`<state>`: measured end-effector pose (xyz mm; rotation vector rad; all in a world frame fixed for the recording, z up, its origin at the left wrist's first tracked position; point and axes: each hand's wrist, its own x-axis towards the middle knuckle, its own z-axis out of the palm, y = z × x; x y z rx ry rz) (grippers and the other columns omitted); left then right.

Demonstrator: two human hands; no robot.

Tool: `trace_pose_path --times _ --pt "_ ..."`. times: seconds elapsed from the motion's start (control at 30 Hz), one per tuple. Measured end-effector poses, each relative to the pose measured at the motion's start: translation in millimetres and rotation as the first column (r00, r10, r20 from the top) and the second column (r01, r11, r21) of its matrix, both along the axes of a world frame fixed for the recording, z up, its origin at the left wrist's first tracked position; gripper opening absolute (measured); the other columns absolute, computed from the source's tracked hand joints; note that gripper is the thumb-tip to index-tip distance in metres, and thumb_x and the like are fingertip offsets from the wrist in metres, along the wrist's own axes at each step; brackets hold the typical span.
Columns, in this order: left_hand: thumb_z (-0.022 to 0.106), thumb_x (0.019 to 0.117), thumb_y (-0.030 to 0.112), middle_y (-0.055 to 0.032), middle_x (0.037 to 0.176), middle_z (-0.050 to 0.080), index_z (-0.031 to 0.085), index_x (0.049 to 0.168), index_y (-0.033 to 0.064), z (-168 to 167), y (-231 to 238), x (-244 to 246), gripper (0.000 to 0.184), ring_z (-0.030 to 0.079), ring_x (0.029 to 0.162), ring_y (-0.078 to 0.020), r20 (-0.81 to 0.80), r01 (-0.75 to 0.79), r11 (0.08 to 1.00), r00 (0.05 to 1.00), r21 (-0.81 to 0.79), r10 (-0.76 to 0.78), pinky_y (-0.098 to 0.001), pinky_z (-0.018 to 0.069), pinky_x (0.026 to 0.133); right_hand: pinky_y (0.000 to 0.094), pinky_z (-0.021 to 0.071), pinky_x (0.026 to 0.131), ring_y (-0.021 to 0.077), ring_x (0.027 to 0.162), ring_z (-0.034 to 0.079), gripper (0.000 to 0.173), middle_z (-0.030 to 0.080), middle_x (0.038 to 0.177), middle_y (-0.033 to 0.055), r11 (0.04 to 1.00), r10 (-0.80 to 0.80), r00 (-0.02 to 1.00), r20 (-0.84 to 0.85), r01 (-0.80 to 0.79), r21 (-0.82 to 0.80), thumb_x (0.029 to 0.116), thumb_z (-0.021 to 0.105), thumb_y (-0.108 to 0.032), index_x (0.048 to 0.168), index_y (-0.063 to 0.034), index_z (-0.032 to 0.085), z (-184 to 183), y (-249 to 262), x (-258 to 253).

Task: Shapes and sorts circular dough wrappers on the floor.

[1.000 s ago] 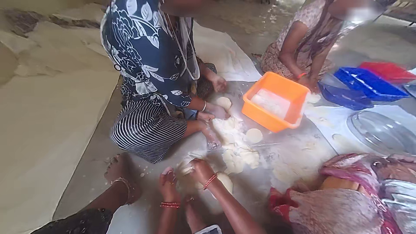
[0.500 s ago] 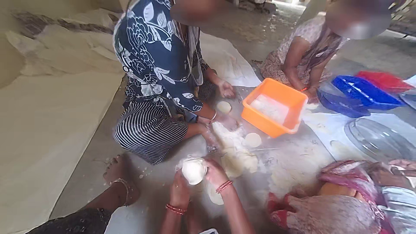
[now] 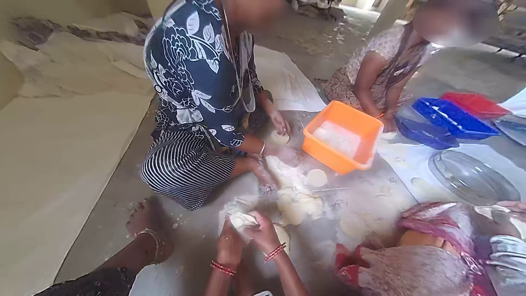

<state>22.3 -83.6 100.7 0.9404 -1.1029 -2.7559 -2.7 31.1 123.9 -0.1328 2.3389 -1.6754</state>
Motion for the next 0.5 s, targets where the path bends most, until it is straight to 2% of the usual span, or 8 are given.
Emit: trace_pose_path --times 0.07,0.1,0.17,0.23,0.3,0.37,0.43,0.5 --pt "0.026 0.1123 0.038 -0.0089 0.114 0.067 0.053 0.133 0.0049 7.7 7.8 0.4 0.048 0.066 0.101 -0.0154 0.035 -0.012 0.999 0.999 -0.034 0.014 -0.0359 0.0556 0.086 0.0455 0.0527 0.101 0.0274 0.11 0.068 0.042 0.071 0.116 0.0197 0.991 0.042 0.999 0.008 -0.043 0.13 0.0832 0.079 -0.011 0.121 0.0027 0.068 3.9 0.2 1.9" --pt "0.026 0.1123 0.038 -0.0083 0.114 0.067 0.053 0.134 0.0053 9.3 10.0 0.7 0.047 0.066 0.101 -0.0146 0.036 -0.019 0.998 0.999 -0.053 0.021 -0.035 0.0559 0.087 0.0427 0.0539 0.098 0.0251 0.106 0.069 0.036 0.072 0.111 0.0187 0.996 0.021 0.999 -0.035 -0.018 0.092 0.0821 0.078 -0.007 0.116 0.0036 0.07 4.7 1.2 3.8" --pt "0.025 0.1123 0.037 -0.0101 0.124 0.063 0.048 0.141 0.0052 5.8 10.8 1.6 0.049 0.062 0.109 -0.0159 0.009 -0.032 0.997 0.999 -0.071 0.033 -0.0368 0.0535 0.092 0.0336 0.0564 0.09 0.0168 0.097 0.069 0.028 0.072 0.102 0.0156 0.994 -0.062 0.986 -0.153 0.048 -0.096 0.0791 0.075 0.0 0.107 0.0067 0.071 2.5 3.8 6.8" --pt "0.025 0.112 0.041 -0.0112 0.13 0.062 0.046 0.145 0.0072 3.4 11.4 2.0 0.051 0.062 0.114 -0.018 0.017 -0.039 0.997 0.999 -0.059 0.04 -0.0394 0.0535 0.095 0.0315 0.0567 0.09 0.0151 0.098 0.068 0.036 0.071 0.105 0.0161 0.986 -0.083 0.982 -0.172 0.055 -0.16 0.0777 0.075 -0.002 0.111 0.0084 0.068 0.8 6.2 6.9" --pt "0.028 0.1115 0.042 -0.0115 0.122 0.065 0.051 0.139 0.006 1.1 13.5 1.5 0.051 0.064 0.108 -0.0191 0.038 -0.035 0.999 0.999 -0.019 0.036 -0.0407 0.0549 0.091 0.0402 0.0552 0.098 0.0234 0.108 0.068 0.05 0.07 0.115 0.0198 1.0 0.005 0.997 -0.073 -0.006 -0.013 0.0776 0.082 -0.01 0.122 0.006 0.065 2.9 8.7 4.7" --pt "0.029 0.1117 0.039 -0.0085 0.104 0.069 0.058 0.125 0.0038 1.5 16.1 2.0 0.048 0.067 0.093 -0.016 0.041 -0.024 0.999 0.999 -0.027 0.025 -0.0362 0.0568 0.081 0.0417 0.054 0.099 0.0238 0.108 0.068 0.041 0.072 0.113 0.0181 0.999 0.031 0.999 -0.009 -0.031 0.039 0.0797 0.08 -0.007 0.117 0.0037 0.069 4.8 6.7 5.8" --pt "0.026 0.1123 0.038 -0.0064 0.098 0.07 0.06 0.119 0.0042 0.6 15.5 1.7 0.048 0.068 0.088 -0.0137 0.014 -0.023 0.998 1.0 -0.063 0.024 -0.0333 0.0574 0.079 0.032 0.0565 0.091 0.0143 0.098 0.069 0.025 0.073 0.102 0.013 0.991 -0.034 0.997 -0.074 0.024 -0.131 0.0802 0.074 0.002 0.105 0.0053 0.072 4.9 4.6 10.2" --pt "0.025 0.1125 0.038 -0.0074 0.108 0.069 0.058 0.127 0.0046 0.3 12.4 3.0 0.05 0.067 0.097 -0.0134 -0.007 -0.018 0.995 1.0 -0.093 0.017 -0.0338 0.0566 0.086 0.0255 0.0572 0.086 0.0083 0.092 0.068 0.026 0.072 0.097 0.0098 0.949 -0.122 0.985 -0.121 0.08 -0.304 0.0766 0.071 0.005 0.102 0.0073 0.069 1.9 1.5 12.5"
